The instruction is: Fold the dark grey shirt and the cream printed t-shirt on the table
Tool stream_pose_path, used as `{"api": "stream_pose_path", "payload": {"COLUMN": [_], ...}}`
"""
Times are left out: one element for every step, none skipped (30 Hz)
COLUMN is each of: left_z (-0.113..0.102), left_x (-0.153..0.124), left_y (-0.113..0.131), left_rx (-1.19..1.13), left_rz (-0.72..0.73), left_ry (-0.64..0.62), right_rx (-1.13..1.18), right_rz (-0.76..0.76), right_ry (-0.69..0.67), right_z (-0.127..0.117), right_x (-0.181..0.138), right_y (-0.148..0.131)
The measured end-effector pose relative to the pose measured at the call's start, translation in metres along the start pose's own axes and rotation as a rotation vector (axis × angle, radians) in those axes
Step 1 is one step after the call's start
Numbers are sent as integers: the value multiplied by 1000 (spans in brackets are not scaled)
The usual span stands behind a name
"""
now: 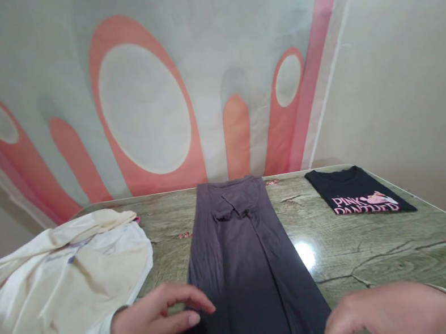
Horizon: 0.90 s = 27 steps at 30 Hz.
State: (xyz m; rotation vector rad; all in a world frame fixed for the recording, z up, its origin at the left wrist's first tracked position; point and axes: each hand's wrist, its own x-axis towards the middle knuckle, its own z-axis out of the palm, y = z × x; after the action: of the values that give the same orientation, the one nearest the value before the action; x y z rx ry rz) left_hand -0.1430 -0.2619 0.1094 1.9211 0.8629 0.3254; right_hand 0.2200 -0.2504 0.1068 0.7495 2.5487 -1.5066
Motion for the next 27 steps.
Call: {"api": "stream_pose_path", "payload": {"left_z": [-10,-21,-32,-43,-55,-66,-77,-86,-94,-101,-106,-110,-113,-115,-116,-116,-116,-115,-114,-113,-112,-111,-111,-110,-109,-109,-108], "left_x": [14,30,48,69,91,113,136,158,178,197,213,226,237,245,251,255,258,259,260,261,262,262,263,264,265,265,266], "left_y": [-5,-11,-18,-26,-34,-43,-52,-61,-69,-77,-84,-91,-97,-103,-109,-115,-121,-126,-131,-134,-137,-139,-141,-141,-142,-142,-142], "left_rx": [5,4,10,31,69,129,215,310,398,432,455,474,487,497,505,510,513,514,515,515,516,517,517,516,512,504,493], "left_rz": [16,26,42,55,46,11,-52,-144,-256,-315,-356,-399,-431,-457,-473,-481,-481,-474,-464,-452,-436,-418,-398,-376,-353,-332,-312], "left_ry": [40,77,112,156,200,239,302,386,477,533,575,613,641,662,680,695,710,722,732,740,747,755,766,779,793,805,817], "right_rx": [-4,-5,-11,-26,-47,-77,-106,-152,-208,-282,-356,-413,-457,-492,-520,-545,-568,-589,-608,-622,-633,-637,-637,-630,-618,-600,-580], "right_rz": [36,62,71,62,53,47,50,62,78,95,120,150,172,197,222,244,266,282,288,285,276,261,242,223,203,183,163], "right_ry": [2,11,48,99,178,272,365,472,574,683,776,851,898,924,939,948,956,962,967,968,966,963,962,965,971,978,985], "right_z": [-9,-18,-28,-38,-47,-56,-64,-71,-78,-84,-88,-92,-95,-96,-97,-97,-96,-95,-94,-92,-92,-91,-92,-93,-94,-96,-98], "right_x": [7,16,28,41,57,74,92,110,129,146,161,175,186,194,201,205,207,208,209,209,209,209,209,209,210,210,210], "right_y": [-2,-2,0,4,10,18,26,34,42,49,55,60,63,66,69,72,74,77,80,82,85,87,88,90,91,93,94]}}
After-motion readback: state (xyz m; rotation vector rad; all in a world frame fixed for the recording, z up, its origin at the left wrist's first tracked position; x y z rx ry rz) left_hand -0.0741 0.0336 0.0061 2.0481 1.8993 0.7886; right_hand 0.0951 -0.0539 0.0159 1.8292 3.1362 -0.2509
